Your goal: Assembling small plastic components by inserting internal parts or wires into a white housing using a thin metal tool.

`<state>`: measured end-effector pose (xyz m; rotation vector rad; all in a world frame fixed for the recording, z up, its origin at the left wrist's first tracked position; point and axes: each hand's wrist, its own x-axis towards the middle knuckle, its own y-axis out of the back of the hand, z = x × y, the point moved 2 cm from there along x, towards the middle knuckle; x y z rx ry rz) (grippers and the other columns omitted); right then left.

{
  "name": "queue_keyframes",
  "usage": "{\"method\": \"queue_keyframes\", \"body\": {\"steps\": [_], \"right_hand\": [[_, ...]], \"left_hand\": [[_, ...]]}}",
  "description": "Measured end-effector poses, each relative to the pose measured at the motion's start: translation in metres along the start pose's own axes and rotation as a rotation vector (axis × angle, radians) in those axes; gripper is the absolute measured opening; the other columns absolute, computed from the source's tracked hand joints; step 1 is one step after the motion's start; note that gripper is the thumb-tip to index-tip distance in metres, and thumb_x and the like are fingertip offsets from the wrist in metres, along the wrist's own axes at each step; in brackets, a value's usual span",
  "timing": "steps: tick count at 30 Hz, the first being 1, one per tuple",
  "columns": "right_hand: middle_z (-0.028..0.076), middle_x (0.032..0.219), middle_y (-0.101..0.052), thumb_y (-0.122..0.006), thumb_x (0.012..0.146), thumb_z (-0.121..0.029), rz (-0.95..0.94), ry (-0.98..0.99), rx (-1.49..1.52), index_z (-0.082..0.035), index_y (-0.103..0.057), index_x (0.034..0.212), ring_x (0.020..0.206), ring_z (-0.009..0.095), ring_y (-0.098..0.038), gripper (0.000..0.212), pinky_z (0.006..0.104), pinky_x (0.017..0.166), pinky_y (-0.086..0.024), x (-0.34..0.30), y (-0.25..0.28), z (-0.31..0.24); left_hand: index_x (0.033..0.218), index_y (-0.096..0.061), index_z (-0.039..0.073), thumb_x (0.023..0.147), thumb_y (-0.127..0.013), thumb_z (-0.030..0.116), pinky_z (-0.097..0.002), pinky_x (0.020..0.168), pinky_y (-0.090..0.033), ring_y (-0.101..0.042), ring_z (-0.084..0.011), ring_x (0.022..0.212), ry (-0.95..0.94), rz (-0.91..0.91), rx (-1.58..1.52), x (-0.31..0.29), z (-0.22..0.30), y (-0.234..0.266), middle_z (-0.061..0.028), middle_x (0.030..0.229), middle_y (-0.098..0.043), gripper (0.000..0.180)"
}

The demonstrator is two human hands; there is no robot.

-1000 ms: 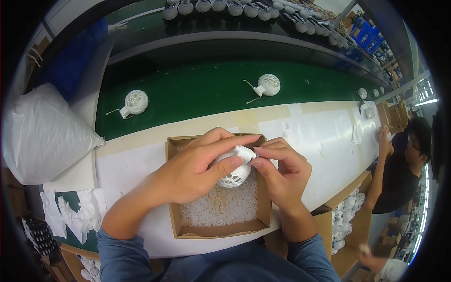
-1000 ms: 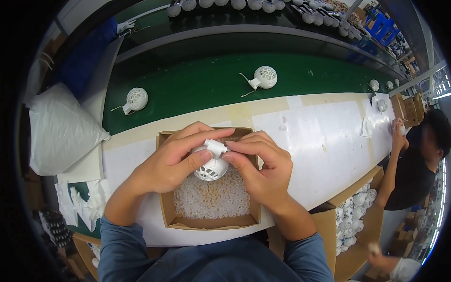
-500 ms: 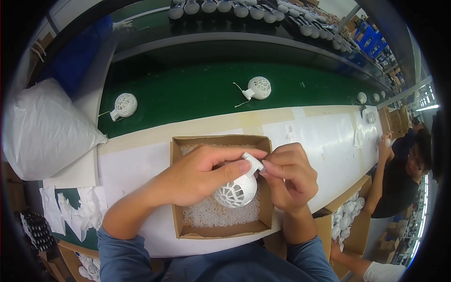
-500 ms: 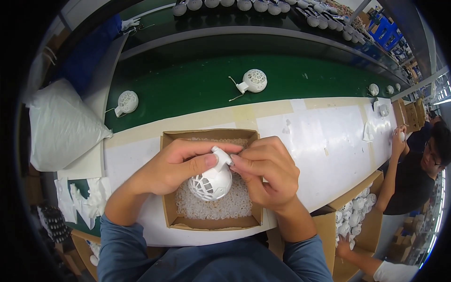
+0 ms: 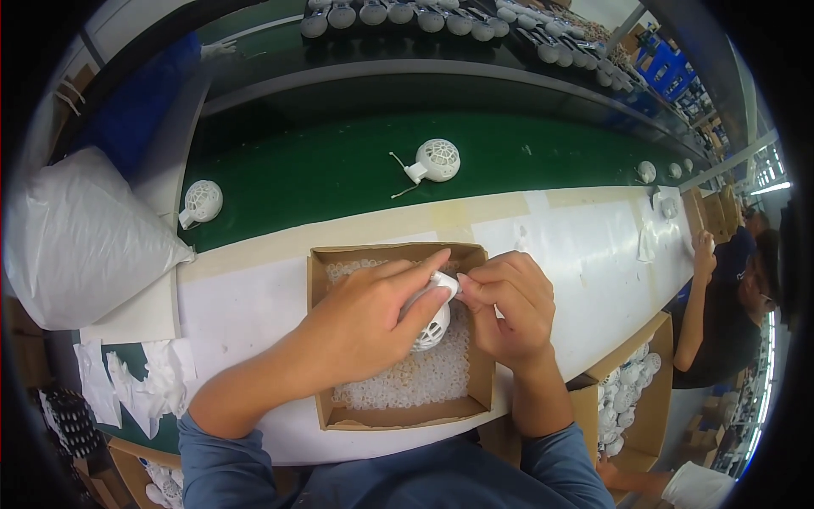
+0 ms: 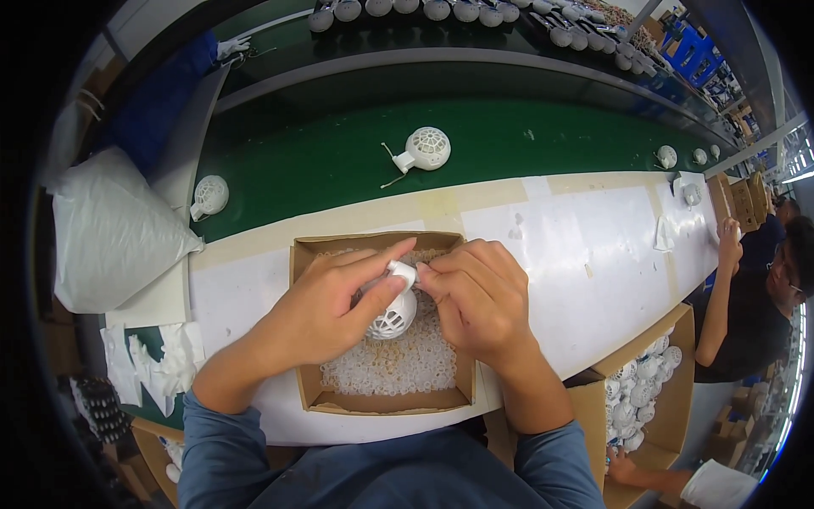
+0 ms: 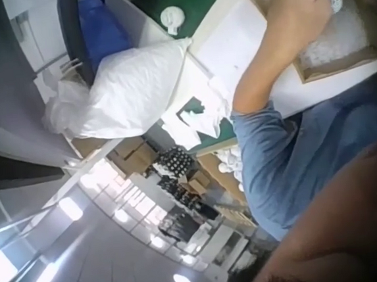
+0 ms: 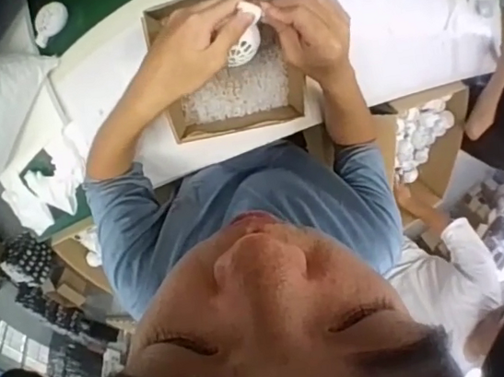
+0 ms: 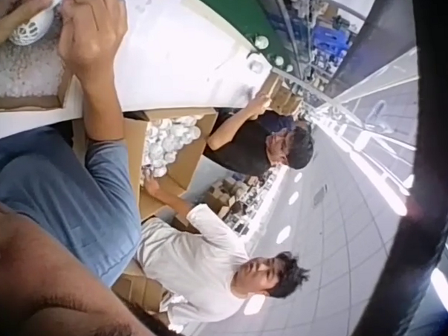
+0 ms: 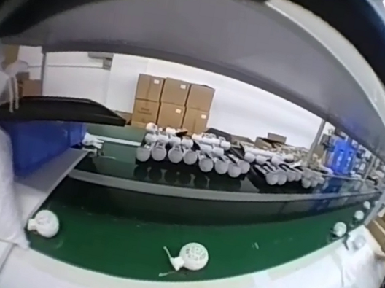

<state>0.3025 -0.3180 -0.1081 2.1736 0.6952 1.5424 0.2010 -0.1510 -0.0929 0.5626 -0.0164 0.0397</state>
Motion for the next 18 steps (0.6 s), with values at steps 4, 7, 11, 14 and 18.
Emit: {"method": "queue_keyframes", "body": {"steps": [4, 7, 11, 14, 18], "right_hand": [[0.014, 0.089, -0.07, -0.077, 0.069, 0.012, -0.026, -0.013, 0.105, 0.0, -0.067, 0.091, 0.076, 0.028, -0.065, 0.027, 0.0345, 0.069, -0.053, -0.003, 0.0, 0.005], [0.017, 0.102, -0.07, -0.076, 0.073, 0.009, 0.022, -0.08, 0.249, 0.001, -0.066, 0.104, 0.087, 0.03, -0.066, 0.034, 0.0356, 0.075, -0.054, 0.002, 0.003, -0.005], [0.022, 0.119, -0.067, -0.075, 0.079, 0.006, 0.145, -0.185, 0.421, 0.001, -0.061, 0.124, 0.107, 0.033, -0.066, 0.048, 0.0372, 0.088, -0.053, 0.003, 0.002, -0.014], [0.024, 0.129, -0.063, -0.074, 0.08, 0.005, 0.144, -0.153, 0.376, 0.001, -0.055, 0.133, 0.116, 0.033, -0.063, 0.056, 0.0366, 0.094, -0.052, -0.004, 0.004, -0.011], [0.025, 0.134, -0.059, -0.065, 0.088, 0.0, -0.088, -0.163, 0.394, 0.003, -0.051, 0.134, 0.113, 0.027, -0.059, 0.048, 0.0363, 0.095, -0.048, -0.004, -0.003, -0.017]], "left_hand": [[0.143, -0.057, 0.002, 0.106, -0.053, 0.026, -0.031, 0.088, -0.05, -0.069, -0.0239, 0.1, 0.011, -0.053, -0.011, 0.001, -0.002, 0.004, -0.0151, 0.113, -0.072, 0.044], [0.147, -0.052, 0.006, 0.108, -0.048, 0.032, -0.0363, 0.094, -0.053, -0.068, -0.0313, 0.109, 0.045, -0.152, -0.625, 0.006, -0.019, 0.008, -0.0155, 0.123, -0.068, 0.047], [0.151, -0.042, 0.007, 0.109, -0.041, 0.04, -0.0471, 0.099, -0.056, -0.064, -0.0392, 0.12, 0.069, -0.181, -1.355, 0.009, -0.02, 0.024, -0.0163, 0.135, -0.062, 0.054], [0.151, -0.036, 0.006, 0.11, -0.036, 0.043, -0.0539, 0.101, -0.057, -0.061, -0.0435, 0.124, 0.081, -0.133, -1.601, 0.006, -0.019, 0.027, -0.0174, 0.139, -0.058, 0.056], [0.149, -0.035, 0.007, 0.11, -0.031, 0.045, -0.0586, 0.1, -0.057, -0.059, -0.0478, 0.125, 0.131, -0.048, -1.603, -0.001, -0.015, 0.031, -0.019, 0.142, -0.055, 0.054]]}}
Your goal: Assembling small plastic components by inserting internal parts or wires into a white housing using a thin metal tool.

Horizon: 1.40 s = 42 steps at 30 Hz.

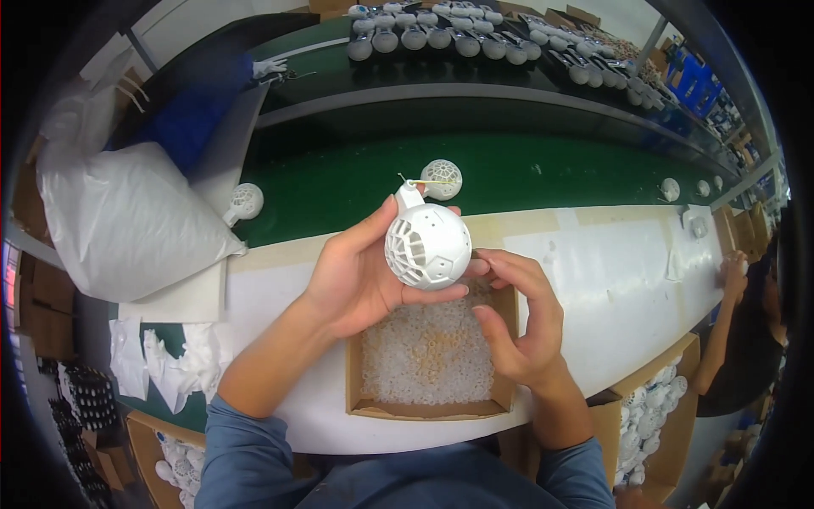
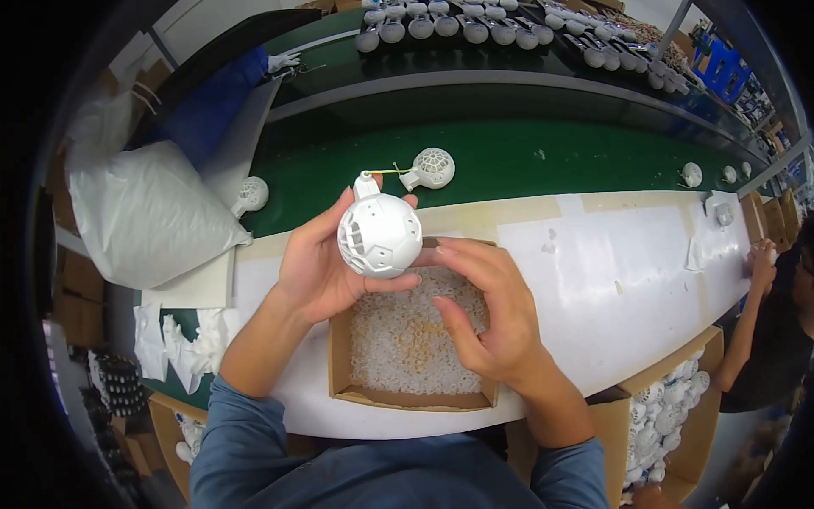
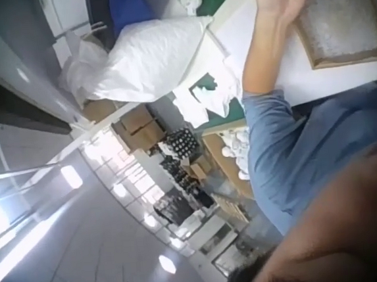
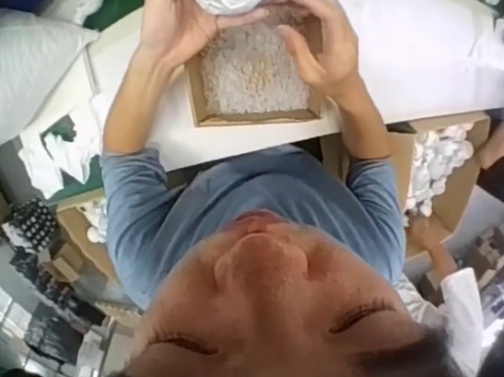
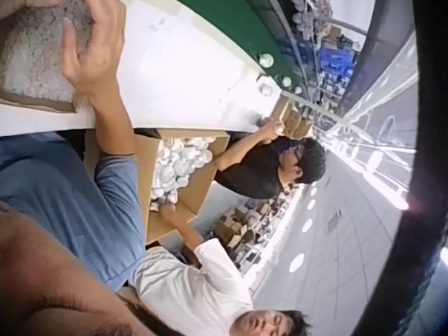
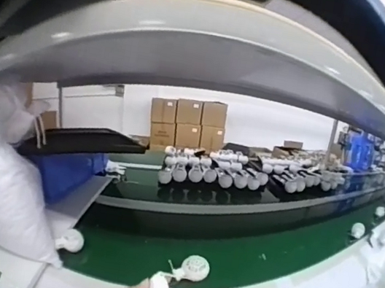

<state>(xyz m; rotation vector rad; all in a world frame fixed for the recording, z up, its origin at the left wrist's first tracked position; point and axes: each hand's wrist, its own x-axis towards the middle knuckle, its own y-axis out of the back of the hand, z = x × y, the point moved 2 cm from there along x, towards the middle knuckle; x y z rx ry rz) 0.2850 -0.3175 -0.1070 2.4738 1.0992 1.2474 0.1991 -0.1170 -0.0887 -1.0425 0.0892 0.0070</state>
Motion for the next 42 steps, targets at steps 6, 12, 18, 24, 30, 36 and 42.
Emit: {"method": "queue_keyframes", "body": {"steps": [6, 12, 18, 24, 30, 36, 42], "right_hand": [[0.023, 0.133, -0.06, -0.064, 0.09, -0.003, 0.111, -0.045, 0.066, 0.003, -0.052, 0.134, 0.113, 0.026, -0.058, 0.046, 0.0341, 0.095, -0.048, -0.007, 0.003, 0.003], [0.021, 0.132, -0.06, -0.068, 0.089, -0.006, 0.158, -0.051, 0.163, 0.004, -0.05, 0.138, 0.115, 0.027, -0.058, 0.053, 0.0341, 0.096, -0.047, 0.0, 0.003, -0.002], [0.016, 0.125, -0.065, -0.081, 0.081, -0.006, 0.086, -0.138, 0.459, 0.002, -0.065, 0.124, 0.111, 0.028, -0.062, 0.047, 0.0367, 0.092, -0.05, -0.004, -0.009, 0.0], [0.014, 0.116, -0.069, -0.085, 0.074, -0.006, 0.013, -0.013, 0.233, 0.002, -0.073, 0.11, 0.103, 0.031, -0.065, 0.039, 0.0375, 0.087, -0.053, 0.003, -0.002, -0.004], [0.016, 0.108, -0.072, -0.084, 0.072, -0.004, 0.047, 0.02, 0.214, 0.002, -0.073, 0.108, 0.098, 0.034, -0.065, 0.038, 0.0387, 0.083, -0.054, 0.0, 0.0, -0.007], [0.016, 0.105, -0.072, -0.082, 0.072, -0.003, 0.01, 0.049, 0.163, 0.003, -0.073, 0.106, 0.094, 0.035, -0.064, 0.036, 0.0388, 0.08, -0.054, 0.001, -0.002, -0.017], [0.017, 0.101, -0.072, -0.08, 0.074, -0.004, 0.037, 0.038, 0.187, 0.005, -0.073, 0.106, 0.088, 0.033, -0.063, 0.034, 0.0375, 0.076, -0.053, -0.003, -0.004, -0.012]], "left_hand": [[0.15, -0.034, 0.009, 0.11, -0.034, 0.043, -0.0562, 0.098, -0.058, -0.06, -0.0421, 0.126, 0.014, 0.025, 0.074, -0.019, -0.004, 0.0, -0.0193, 0.144, -0.053, 0.053], [0.143, -0.049, 0.007, 0.107, -0.051, 0.03, -0.045, 0.101, -0.054, -0.06, -0.032, 0.126, -0.243, 0.085, 0.593, -0.024, -0.023, -0.001, -0.0184, 0.14, -0.054, 0.043], [0.126, -0.071, 0.004, 0.097, -0.068, 0.017, -0.036, 0.105, -0.047, -0.056, -0.0266, 0.125, -0.5, -0.151, 1.161, -0.026, -0.036, -0.004, -0.0174, 0.139, -0.054, 0.032], [0.133, -0.068, 0.005, 0.092, -0.074, 0.019, -0.0388, 0.104, -0.048, -0.056, -0.0293, 0.127, -0.525, -0.197, 1.199, -0.018, -0.038, -0.002, -0.0195, 0.143, -0.052, 0.044], [0.145, -0.057, 0.002, 0.09, -0.076, 0.039, -0.0437, 0.108, -0.045, -0.055, -0.0371, 0.13, -0.57, -0.354, 1.345, -0.015, -0.038, -0.012, -0.0264, 0.15, -0.046, 0.069], [0.138, -0.062, 0.001, 0.086, -0.08, 0.038, -0.0437, 0.107, -0.047, -0.059, -0.0372, 0.128, -0.571, -0.277, 1.319, -0.016, -0.042, -0.008, -0.0253, 0.143, -0.055, 0.066], [0.127, -0.068, -0.001, 0.085, -0.081, 0.032, -0.0415, 0.103, -0.051, -0.064, -0.035, 0.122, -0.608, -0.217, 1.337, -0.018, -0.049, -0.008, -0.0238, 0.136, -0.063, 0.055]]}}
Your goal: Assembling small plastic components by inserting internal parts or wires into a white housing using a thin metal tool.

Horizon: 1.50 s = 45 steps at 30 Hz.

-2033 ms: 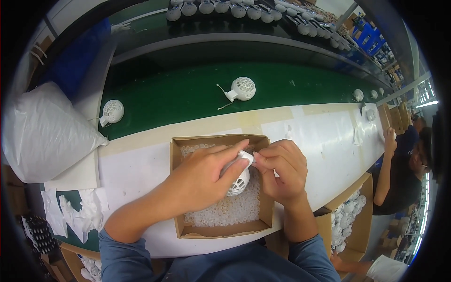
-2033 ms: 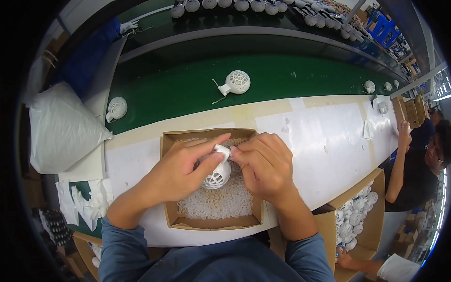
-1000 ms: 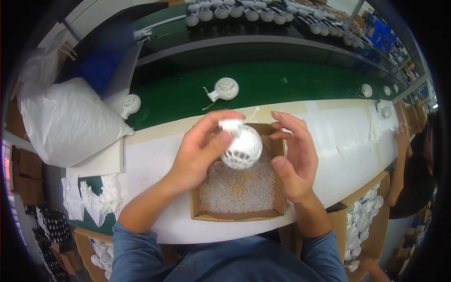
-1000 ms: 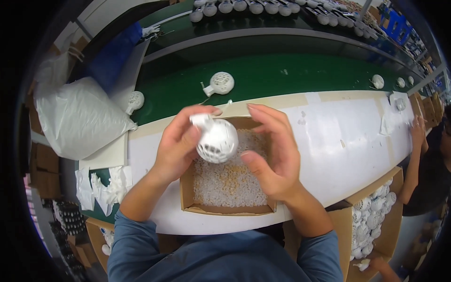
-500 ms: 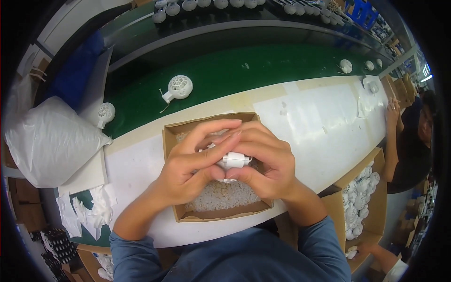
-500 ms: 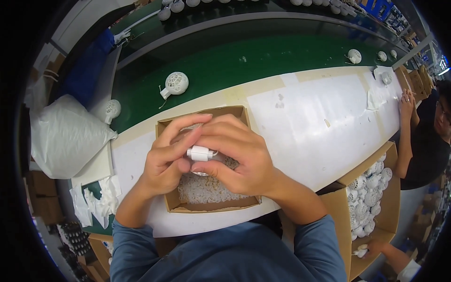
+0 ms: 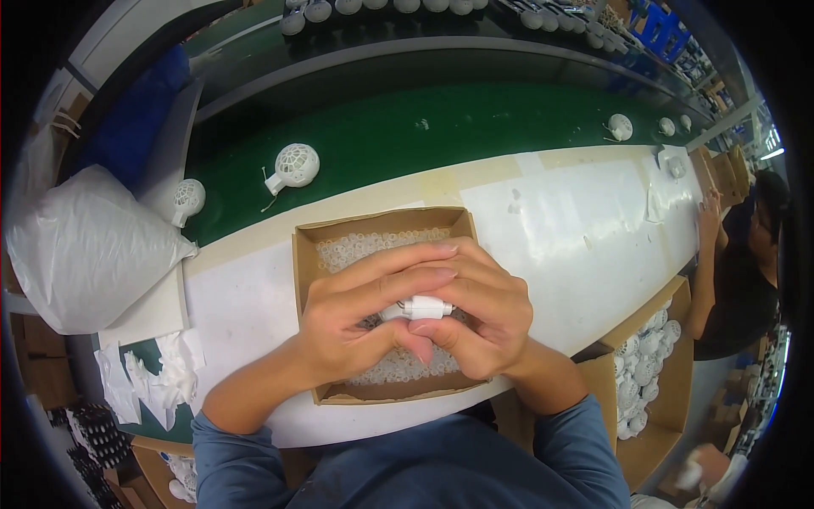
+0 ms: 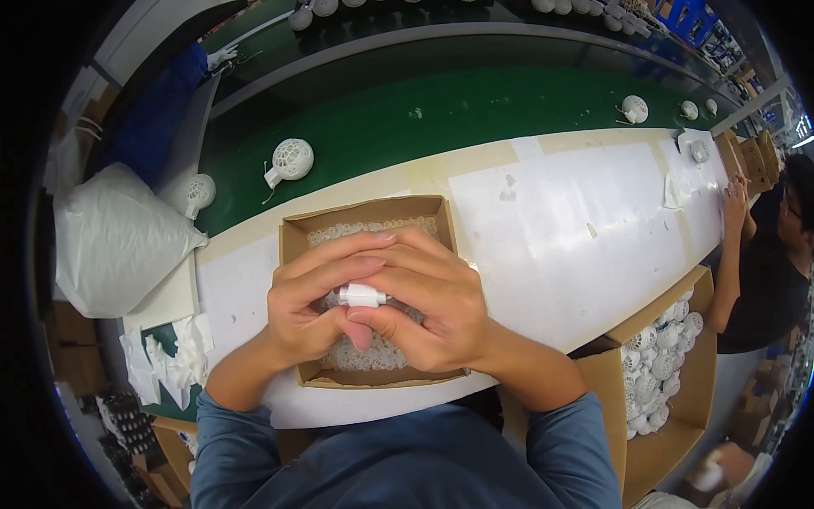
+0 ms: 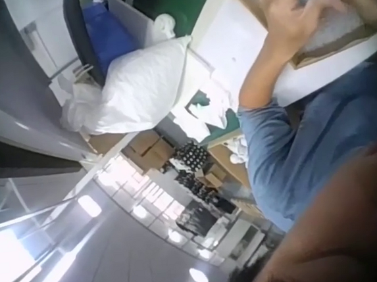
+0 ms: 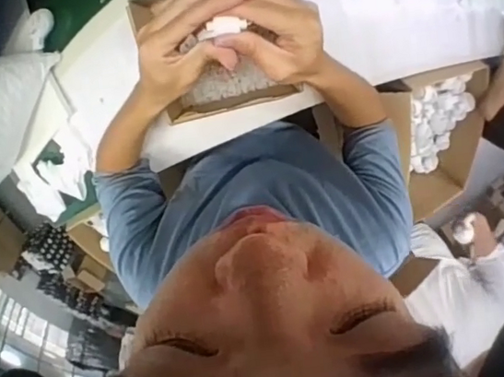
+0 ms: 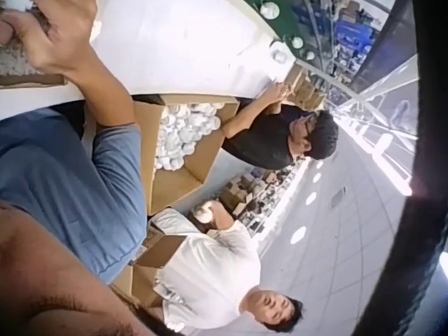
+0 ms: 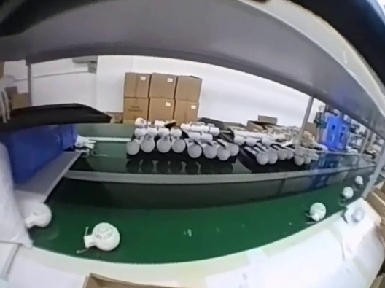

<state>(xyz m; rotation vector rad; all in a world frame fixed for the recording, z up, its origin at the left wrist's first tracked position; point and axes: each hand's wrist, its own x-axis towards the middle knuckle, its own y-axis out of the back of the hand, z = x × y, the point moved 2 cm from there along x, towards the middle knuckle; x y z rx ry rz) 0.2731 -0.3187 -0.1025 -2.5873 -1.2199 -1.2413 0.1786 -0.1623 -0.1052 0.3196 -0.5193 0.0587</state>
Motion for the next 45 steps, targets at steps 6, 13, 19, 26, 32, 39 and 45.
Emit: {"method": "queue_keyframes", "body": {"steps": [6, 13, 19, 26, 32, 39, 45], "right_hand": [[0.018, 0.1, -0.072, -0.079, 0.075, -0.006, 0.051, -0.022, 0.058, 0.005, -0.073, 0.104, 0.088, 0.033, -0.063, 0.032, 0.0371, 0.077, -0.052, -0.002, 0.003, 0.002], [0.02, 0.108, -0.071, -0.082, 0.075, -0.01, -0.186, -0.017, 0.134, 0.003, -0.069, 0.117, 0.099, 0.036, -0.064, 0.047, 0.0415, 0.089, -0.05, 0.0, -0.015, -0.003], [0.021, 0.12, -0.068, -0.08, 0.072, -0.004, -0.533, -0.312, -0.132, 0.003, -0.059, 0.134, 0.111, 0.038, -0.063, 0.066, 0.0416, 0.097, -0.049, -0.005, -0.023, -0.013], [0.02, 0.121, -0.069, -0.076, 0.071, 0.005, -0.759, -0.341, -0.134, 0.001, -0.064, 0.127, 0.11, 0.038, -0.064, 0.057, 0.0413, 0.098, -0.049, -0.005, -0.027, -0.002], [0.019, 0.118, -0.069, -0.075, 0.07, 0.006, -0.757, -0.318, -0.173, 0.001, -0.066, 0.119, 0.108, 0.038, -0.064, 0.05, 0.0414, 0.096, -0.05, -0.003, -0.034, -0.006], [0.019, 0.113, -0.07, -0.076, 0.075, 0.002, -0.743, -0.345, -0.186, 0.0, -0.067, 0.12, 0.105, 0.038, -0.064, 0.045, 0.0423, 0.093, -0.05, -0.001, -0.032, -0.005], [0.019, 0.111, -0.069, -0.077, 0.077, -0.001, -0.72, -0.3, -0.255, -0.001, -0.067, 0.119, 0.104, 0.039, -0.063, 0.043, 0.0422, 0.092, -0.05, -0.002, -0.023, -0.012]], "left_hand": [[0.128, -0.068, -0.001, 0.084, -0.081, 0.023, -0.0393, 0.102, -0.052, -0.065, -0.0339, 0.121, 0.019, 0.002, 0.091, 0.006, 0.01, -0.004, -0.0223, 0.136, -0.063, 0.051], [0.133, -0.064, 0.0, 0.081, -0.086, 0.017, -0.0376, 0.097, -0.053, -0.063, -0.0292, 0.119, 0.121, 0.082, 0.098, -0.021, 0.029, 0.028, -0.0174, 0.133, -0.063, 0.059], [0.138, -0.061, 0.004, 0.075, -0.089, 0.016, -0.0317, 0.087, -0.054, -0.063, -0.0208, 0.112, 0.523, 0.258, 0.387, -0.133, 0.106, 0.114, -0.0115, 0.127, -0.062, 0.071], [0.145, -0.056, 0.014, 0.075, -0.084, 0.007, -0.038, 0.088, -0.053, -0.064, -0.0271, 0.106, 1.449, 0.718, 1.049, -0.353, 0.208, 0.114, -0.0115, 0.12, -0.063, 0.075], [0.143, -0.058, 0.019, 0.074, -0.085, 0.007, -0.0431, 0.098, -0.05, -0.061, -0.0371, 0.108, 1.632, 0.598, 1.129, -0.361, 0.205, 0.111, -0.0151, 0.122, -0.062, 0.075], [0.134, -0.065, 0.017, 0.076, -0.083, 0.01, -0.0404, 0.096, -0.05, -0.058, -0.0309, 0.11, 1.108, 0.194, 1.34, -0.272, 0.121, 0.153, -0.0084, 0.12, -0.063, 0.06], [0.122, -0.071, 0.013, 0.078, -0.082, 0.013, -0.0377, 0.092, -0.051, -0.058, -0.0275, 0.105, 0.939, 0.266, 1.325, -0.222, 0.095, 0.152, -0.0073, 0.11, -0.065, 0.045]]}}
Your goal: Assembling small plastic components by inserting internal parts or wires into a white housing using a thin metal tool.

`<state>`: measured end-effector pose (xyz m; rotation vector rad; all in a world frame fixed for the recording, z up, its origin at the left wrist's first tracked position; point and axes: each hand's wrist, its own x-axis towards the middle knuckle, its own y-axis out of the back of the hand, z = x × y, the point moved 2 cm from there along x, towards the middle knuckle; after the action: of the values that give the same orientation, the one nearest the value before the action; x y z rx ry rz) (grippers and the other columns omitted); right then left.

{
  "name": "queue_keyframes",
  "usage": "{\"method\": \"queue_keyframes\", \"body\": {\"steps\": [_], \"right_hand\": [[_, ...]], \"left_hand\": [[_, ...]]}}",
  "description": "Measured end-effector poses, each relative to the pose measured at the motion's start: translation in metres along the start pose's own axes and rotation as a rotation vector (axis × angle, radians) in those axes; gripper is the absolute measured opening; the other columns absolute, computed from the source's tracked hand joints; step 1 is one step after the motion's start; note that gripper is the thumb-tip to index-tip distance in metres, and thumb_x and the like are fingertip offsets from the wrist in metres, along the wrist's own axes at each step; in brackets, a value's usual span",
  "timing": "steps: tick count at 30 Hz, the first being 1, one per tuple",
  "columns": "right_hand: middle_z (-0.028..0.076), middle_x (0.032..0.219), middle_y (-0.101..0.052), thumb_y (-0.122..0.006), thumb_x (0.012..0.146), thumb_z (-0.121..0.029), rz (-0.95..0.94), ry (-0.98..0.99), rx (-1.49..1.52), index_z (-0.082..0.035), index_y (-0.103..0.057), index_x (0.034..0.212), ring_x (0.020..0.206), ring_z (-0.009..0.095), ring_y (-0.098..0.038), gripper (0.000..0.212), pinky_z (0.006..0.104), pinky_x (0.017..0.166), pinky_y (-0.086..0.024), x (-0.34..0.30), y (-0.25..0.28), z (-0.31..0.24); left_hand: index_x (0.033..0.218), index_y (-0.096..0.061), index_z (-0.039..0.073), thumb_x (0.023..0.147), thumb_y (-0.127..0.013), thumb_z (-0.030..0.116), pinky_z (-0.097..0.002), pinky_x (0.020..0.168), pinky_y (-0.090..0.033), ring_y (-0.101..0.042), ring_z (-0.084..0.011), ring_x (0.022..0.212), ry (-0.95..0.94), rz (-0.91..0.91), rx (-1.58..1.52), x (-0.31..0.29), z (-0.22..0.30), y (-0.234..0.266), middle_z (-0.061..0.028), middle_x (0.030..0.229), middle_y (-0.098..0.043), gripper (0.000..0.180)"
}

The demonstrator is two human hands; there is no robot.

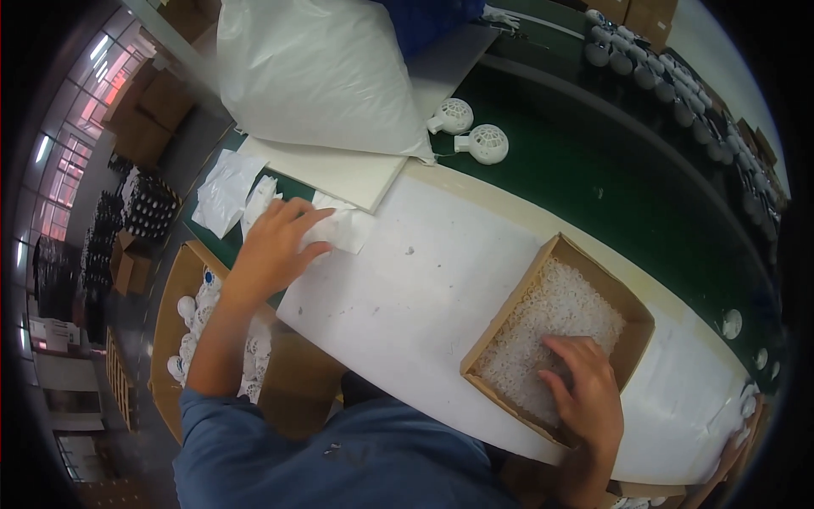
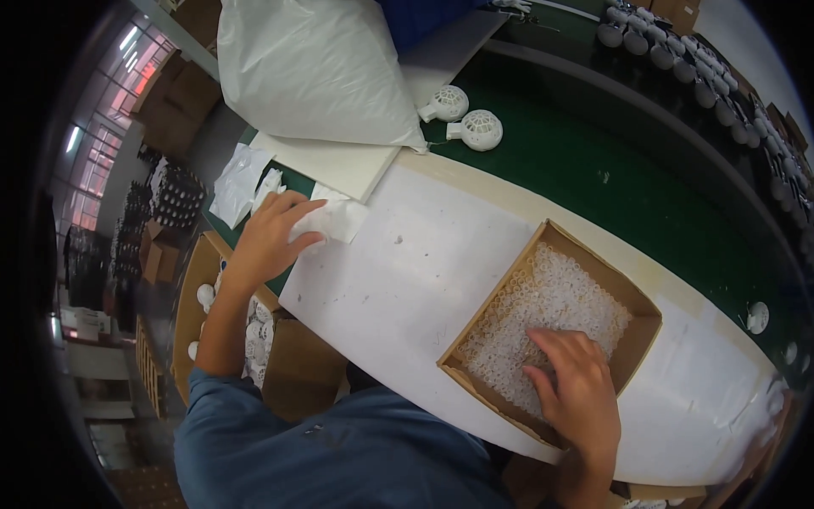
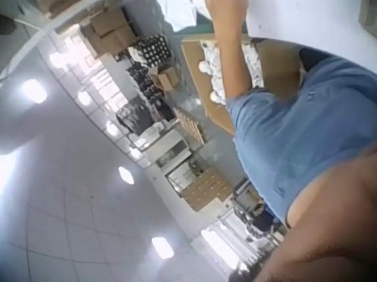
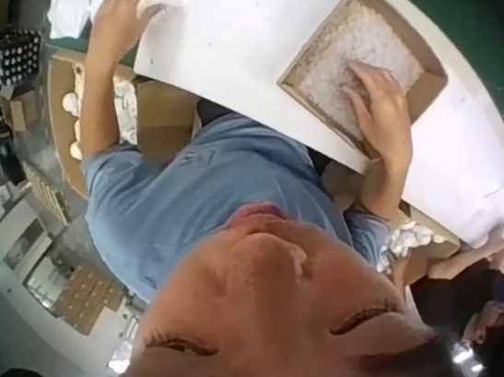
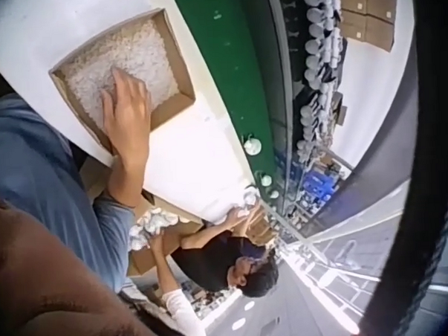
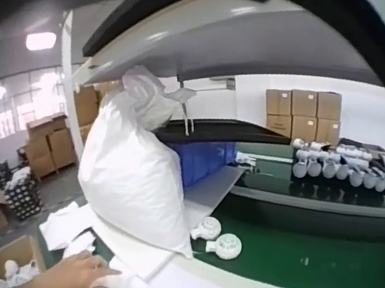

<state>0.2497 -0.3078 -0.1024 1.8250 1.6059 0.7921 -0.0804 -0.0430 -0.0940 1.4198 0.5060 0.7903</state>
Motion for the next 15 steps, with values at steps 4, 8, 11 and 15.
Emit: {"method": "queue_keyframes", "body": {"steps": [4, 8, 11, 15], "right_hand": [[0.019, 0.11, -0.07, -0.077, 0.077, -0.001, -0.006, 0.015, 0.001, -0.001, -0.067, 0.119, 0.103, 0.039, -0.063, 0.043, 0.0423, 0.092, -0.051, 0.002, -0.003, 0.003], [0.019, 0.108, -0.069, -0.077, 0.077, -0.001, 0.01, -0.011, 0.05, -0.001, -0.068, 0.119, 0.101, 0.038, -0.064, 0.043, 0.0419, 0.091, -0.051, 0.004, -0.003, 0.005], [0.019, 0.106, -0.069, -0.076, 0.077, 0.0, 0.031, -0.019, 0.04, -0.001, -0.067, 0.12, 0.101, 0.038, -0.064, 0.043, 0.0408, 0.09, -0.051, 0.003, -0.001, 0.003], [0.02, 0.109, -0.069, -0.076, 0.08, -0.002, 0.067, 0.045, 0.043, 0.001, -0.067, 0.12, 0.101, 0.036, -0.065, 0.041, 0.0405, 0.09, -0.051, -0.003, 0.005, 0.004]], "left_hand": [[0.109, -0.074, 0.01, 0.08, -0.081, 0.017, -0.0362, 0.087, -0.051, -0.059, -0.0256, 0.1, -0.12, -0.063, 0.093, 0.021, -0.003, -0.031, -0.008, 0.105, -0.066, 0.031], [0.097, -0.074, 0.007, 0.086, -0.077, 0.014, -0.0351, 0.08, -0.051, -0.059, -0.0211, 0.092, -0.095, -0.009, 0.029, 0.012, -0.007, -0.019, -0.0063, 0.101, -0.067, 0.013], [0.1, -0.073, 0.007, 0.091, -0.074, 0.015, -0.0324, 0.078, -0.049, -0.06, -0.0166, 0.09, 0.063, 0.049, -0.736, 0.011, -0.015, -0.014, -0.0044, 0.102, -0.068, 0.012], [0.106, -0.07, 0.005, 0.097, -0.069, 0.017, -0.0278, 0.075, -0.047, -0.059, -0.011, 0.087, 0.187, -0.094, -1.722, 0.028, 0.039, -0.01, -0.003, 0.102, -0.069, 0.015]]}}
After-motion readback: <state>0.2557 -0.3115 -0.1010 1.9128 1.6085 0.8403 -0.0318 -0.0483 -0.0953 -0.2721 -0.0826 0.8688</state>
